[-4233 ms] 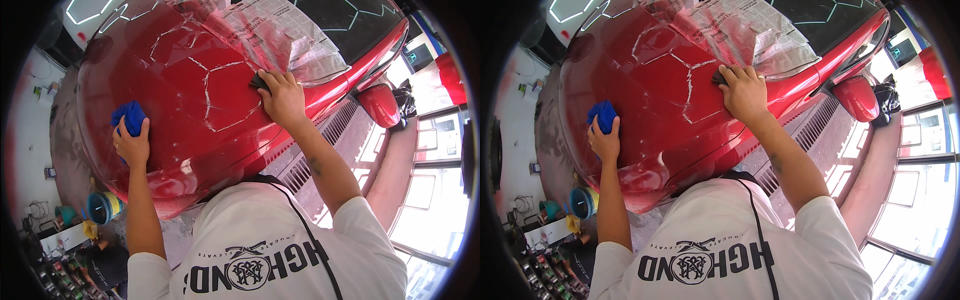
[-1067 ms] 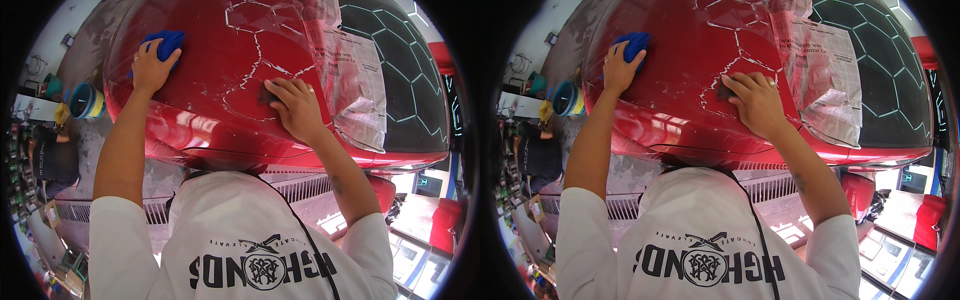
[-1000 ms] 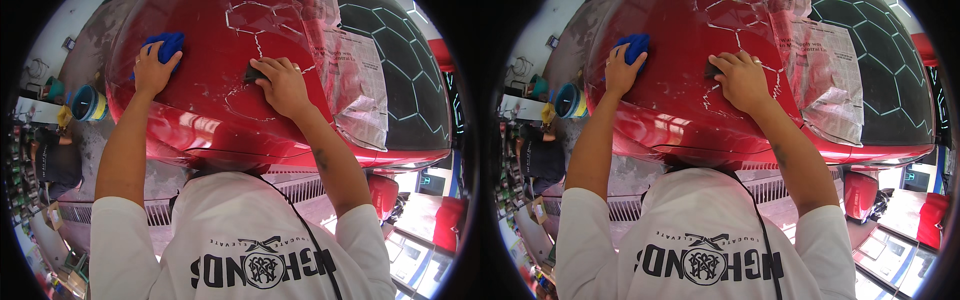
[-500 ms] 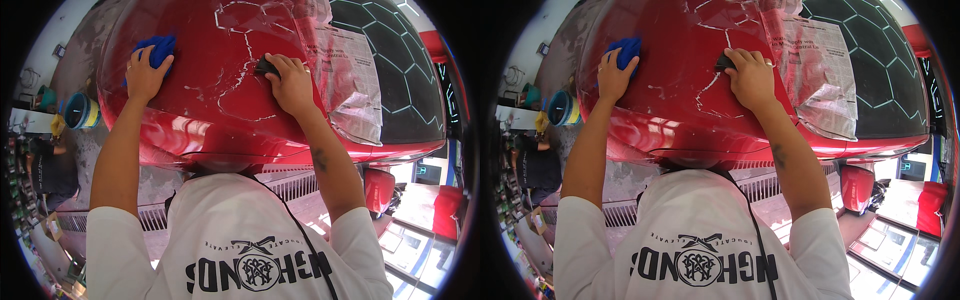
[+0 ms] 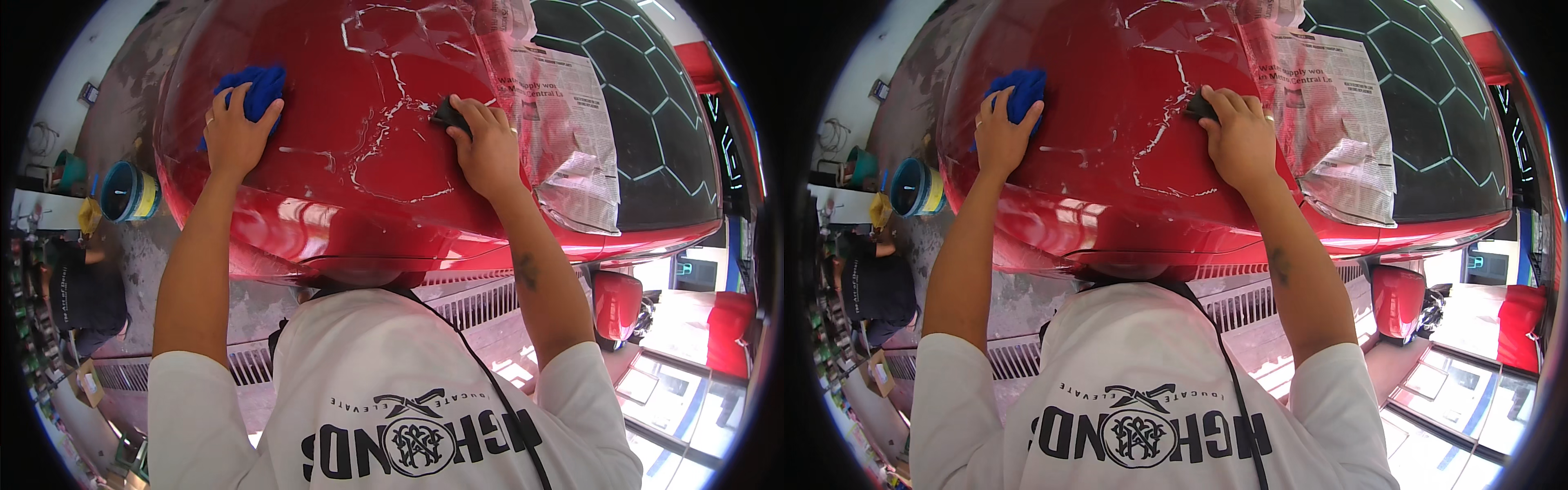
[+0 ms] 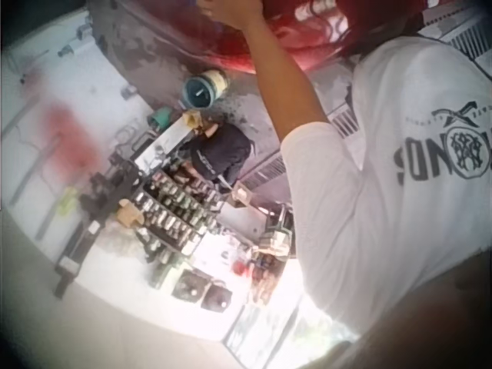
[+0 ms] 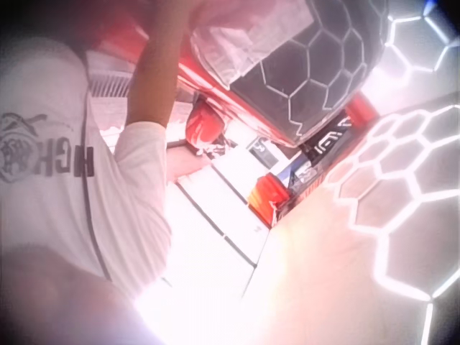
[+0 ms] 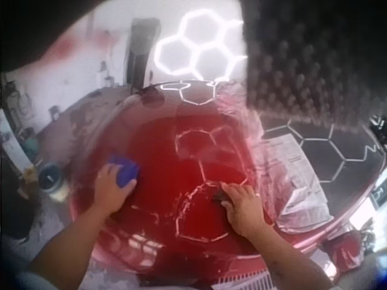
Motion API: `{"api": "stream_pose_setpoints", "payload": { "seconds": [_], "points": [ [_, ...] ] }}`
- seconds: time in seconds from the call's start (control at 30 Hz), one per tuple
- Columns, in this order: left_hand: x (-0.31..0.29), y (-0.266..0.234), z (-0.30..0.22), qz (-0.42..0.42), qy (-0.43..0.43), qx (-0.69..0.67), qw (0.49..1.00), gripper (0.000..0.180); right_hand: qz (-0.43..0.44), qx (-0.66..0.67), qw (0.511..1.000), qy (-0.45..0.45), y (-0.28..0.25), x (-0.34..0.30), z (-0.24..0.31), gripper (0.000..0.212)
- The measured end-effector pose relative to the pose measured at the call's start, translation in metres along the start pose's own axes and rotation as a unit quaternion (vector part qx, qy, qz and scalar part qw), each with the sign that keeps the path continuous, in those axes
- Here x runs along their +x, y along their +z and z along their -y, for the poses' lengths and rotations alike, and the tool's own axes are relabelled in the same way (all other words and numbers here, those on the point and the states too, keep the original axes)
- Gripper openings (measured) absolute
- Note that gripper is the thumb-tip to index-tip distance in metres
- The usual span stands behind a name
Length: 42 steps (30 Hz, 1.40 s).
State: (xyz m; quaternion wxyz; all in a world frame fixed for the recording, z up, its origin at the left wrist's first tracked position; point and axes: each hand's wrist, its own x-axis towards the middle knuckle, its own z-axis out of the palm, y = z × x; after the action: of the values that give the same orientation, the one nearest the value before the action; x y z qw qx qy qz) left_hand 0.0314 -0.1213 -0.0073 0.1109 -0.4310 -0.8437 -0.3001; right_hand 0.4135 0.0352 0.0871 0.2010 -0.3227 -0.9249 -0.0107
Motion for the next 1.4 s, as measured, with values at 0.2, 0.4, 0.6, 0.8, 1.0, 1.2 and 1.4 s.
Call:
{"api": "stream_pose_setpoints", "payload": {
  "seconds": [0.2,0.4,0.6,0.8,1.0,1.2,1.4],
  "points": [
    [0.001,0.002,0.001,0.037,-0.043,-0.004,0.998,0.074,0.037,0.023,0.996,-0.084,-0.041,-0.074,0.050,0.056],
    [-0.001,-0.004,-0.003,0.011,-0.014,-0.002,1.000,0.074,-0.014,-0.029,0.999,-0.036,0.033,0.039,0.041,0.048],
    [-0.001,-0.002,-0.003,0.015,-0.030,-0.010,0.999,0.075,0.059,0.011,0.997,-0.046,-0.030,-0.056,0.060,0.054],
    [0.001,-0.004,-0.001,0.013,-0.021,-0.016,1.000,0.073,-0.036,-0.024,0.997,-0.057,0.028,0.033,0.035,0.050],
    [0.002,-0.002,0.002,0.028,-0.033,-0.028,0.999,0.074,0.040,-0.019,0.999,0.021,-0.030,-0.050,0.042,0.052],
    [0.003,0.004,0.002,0.040,-0.039,-0.017,0.998,0.075,-0.015,-0.034,0.999,0.021,-0.016,-0.028,0.007,0.050],
    [0.002,0.000,0.002,0.014,-0.008,-0.022,1.000,0.073,-0.036,-0.031,0.999,0.011,-0.010,-0.003,0.003,0.049]
  ]
}}
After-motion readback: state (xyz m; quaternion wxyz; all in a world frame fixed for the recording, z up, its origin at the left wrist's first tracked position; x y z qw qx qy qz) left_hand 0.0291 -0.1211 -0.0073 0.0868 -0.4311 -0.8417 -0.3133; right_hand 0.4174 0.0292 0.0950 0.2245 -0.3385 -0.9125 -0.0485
